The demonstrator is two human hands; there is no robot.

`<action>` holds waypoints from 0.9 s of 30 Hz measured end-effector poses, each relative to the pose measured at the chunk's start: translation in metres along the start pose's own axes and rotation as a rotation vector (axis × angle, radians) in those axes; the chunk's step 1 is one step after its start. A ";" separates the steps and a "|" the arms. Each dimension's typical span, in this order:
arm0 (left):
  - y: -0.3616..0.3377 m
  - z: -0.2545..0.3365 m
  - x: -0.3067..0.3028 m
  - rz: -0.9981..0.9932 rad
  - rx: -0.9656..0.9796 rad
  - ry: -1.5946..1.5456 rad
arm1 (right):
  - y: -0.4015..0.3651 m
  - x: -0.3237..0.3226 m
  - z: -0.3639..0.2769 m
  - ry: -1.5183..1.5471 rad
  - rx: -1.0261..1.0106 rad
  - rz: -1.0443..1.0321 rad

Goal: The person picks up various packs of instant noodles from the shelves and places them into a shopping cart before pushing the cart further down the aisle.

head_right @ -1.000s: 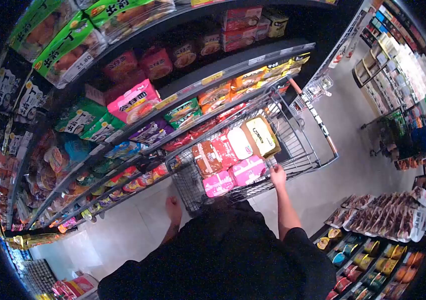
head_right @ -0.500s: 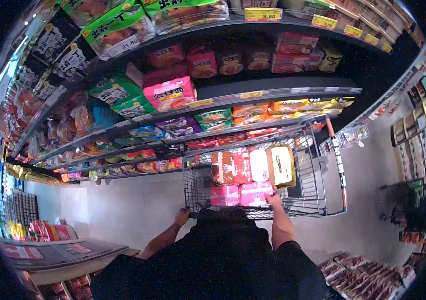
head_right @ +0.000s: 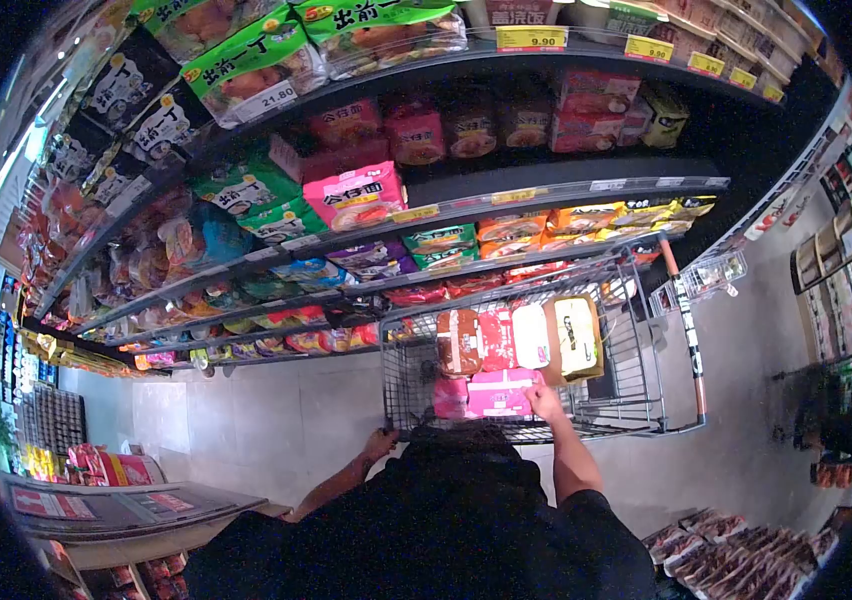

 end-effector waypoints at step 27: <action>-0.111 0.439 -0.019 -0.730 0.542 -1.273 | 0.062 -0.260 -0.440 0.906 -0.311 0.011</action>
Point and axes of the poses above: each hand's wrist, its own y-axis towards the middle knuckle, its own x-axis out of the palm, z = x × y, the point moved 9 cm from there along y, towards the middle knuckle, and after that the axes turned 15 degrees about -y, right-handed, at the moved point
